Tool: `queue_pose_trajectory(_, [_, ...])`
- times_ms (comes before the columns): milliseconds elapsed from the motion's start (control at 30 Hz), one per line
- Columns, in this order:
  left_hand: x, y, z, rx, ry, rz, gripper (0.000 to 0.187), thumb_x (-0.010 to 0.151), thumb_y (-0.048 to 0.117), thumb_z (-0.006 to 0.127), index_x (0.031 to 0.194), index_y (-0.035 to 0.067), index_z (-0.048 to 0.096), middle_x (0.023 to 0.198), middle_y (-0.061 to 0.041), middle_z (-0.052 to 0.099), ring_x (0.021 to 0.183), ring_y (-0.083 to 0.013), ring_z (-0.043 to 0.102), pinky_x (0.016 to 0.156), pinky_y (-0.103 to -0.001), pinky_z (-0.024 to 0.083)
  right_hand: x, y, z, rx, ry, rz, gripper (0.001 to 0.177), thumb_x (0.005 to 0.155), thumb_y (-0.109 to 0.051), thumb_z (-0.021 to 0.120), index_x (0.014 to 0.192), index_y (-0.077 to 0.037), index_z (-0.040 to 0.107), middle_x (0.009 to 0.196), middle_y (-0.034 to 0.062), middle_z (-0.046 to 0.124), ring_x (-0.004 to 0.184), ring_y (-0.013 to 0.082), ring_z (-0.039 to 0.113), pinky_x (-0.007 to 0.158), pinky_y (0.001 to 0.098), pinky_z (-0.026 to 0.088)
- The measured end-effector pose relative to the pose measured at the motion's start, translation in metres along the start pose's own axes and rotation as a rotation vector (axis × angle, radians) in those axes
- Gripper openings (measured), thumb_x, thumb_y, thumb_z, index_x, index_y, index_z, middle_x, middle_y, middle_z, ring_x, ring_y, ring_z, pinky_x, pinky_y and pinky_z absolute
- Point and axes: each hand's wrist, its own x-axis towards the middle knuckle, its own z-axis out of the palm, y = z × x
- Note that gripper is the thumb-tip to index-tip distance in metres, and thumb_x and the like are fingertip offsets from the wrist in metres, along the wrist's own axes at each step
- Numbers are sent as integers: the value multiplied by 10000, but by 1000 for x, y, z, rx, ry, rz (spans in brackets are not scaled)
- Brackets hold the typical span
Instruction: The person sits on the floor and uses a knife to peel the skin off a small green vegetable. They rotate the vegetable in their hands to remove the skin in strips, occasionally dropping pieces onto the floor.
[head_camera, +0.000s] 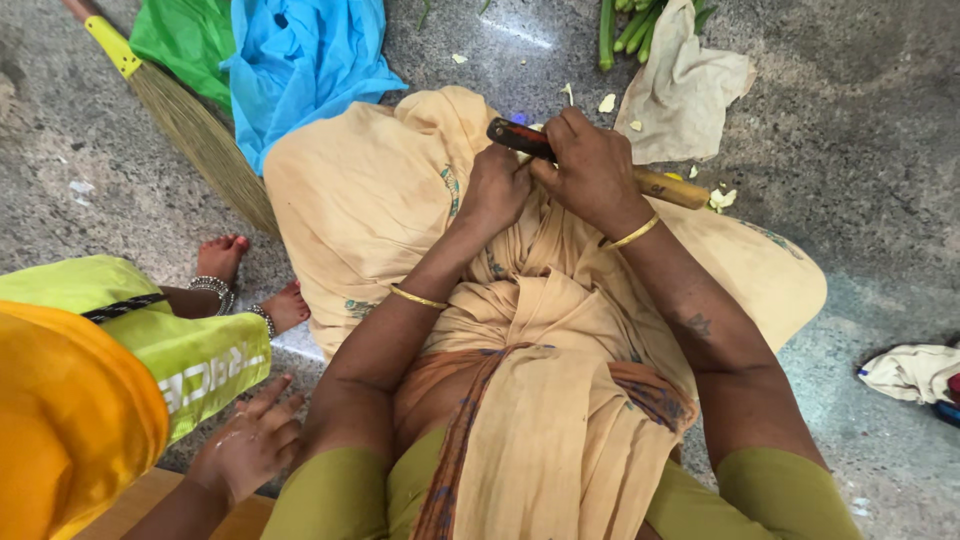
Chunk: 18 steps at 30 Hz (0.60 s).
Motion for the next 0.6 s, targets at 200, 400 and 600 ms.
queue_pose_trajectory(200, [18, -9, -37, -851, -557, -224, 518, 882, 139, 716, 1357, 27, 542, 1080, -90, 663, 884, -193, 652, 754, -356, 553, 7, 37, -3, 360, -159, -87, 253, 843, -169, 788, 945, -11, 618, 826, 125, 578, 707, 323, 615, 636, 429, 491])
queue_pose_trajectory(400, [14, -2, -8, -1275, -394, -407, 591, 979, 504, 647, 1344, 52, 535, 1150, -53, 659, 1008, -158, 665, 858, -336, 594, 16, 33, 3, 519, -196, 148, 189, 885, -182, 684, 938, -21, 600, 853, 120, 593, 715, 305, 666, 631, 399, 526])
queue_pose_trajectory(600, [-1, -22, 23, -1591, -103, -334, 604, 998, 586, 584, 1324, 78, 549, 1163, -60, 668, 1053, -168, 674, 895, -341, 595, 24, 8, 21, 172, 1, 27, 239, 864, -197, 734, 977, -16, 626, 907, 156, 619, 790, 382, 642, 675, 460, 502])
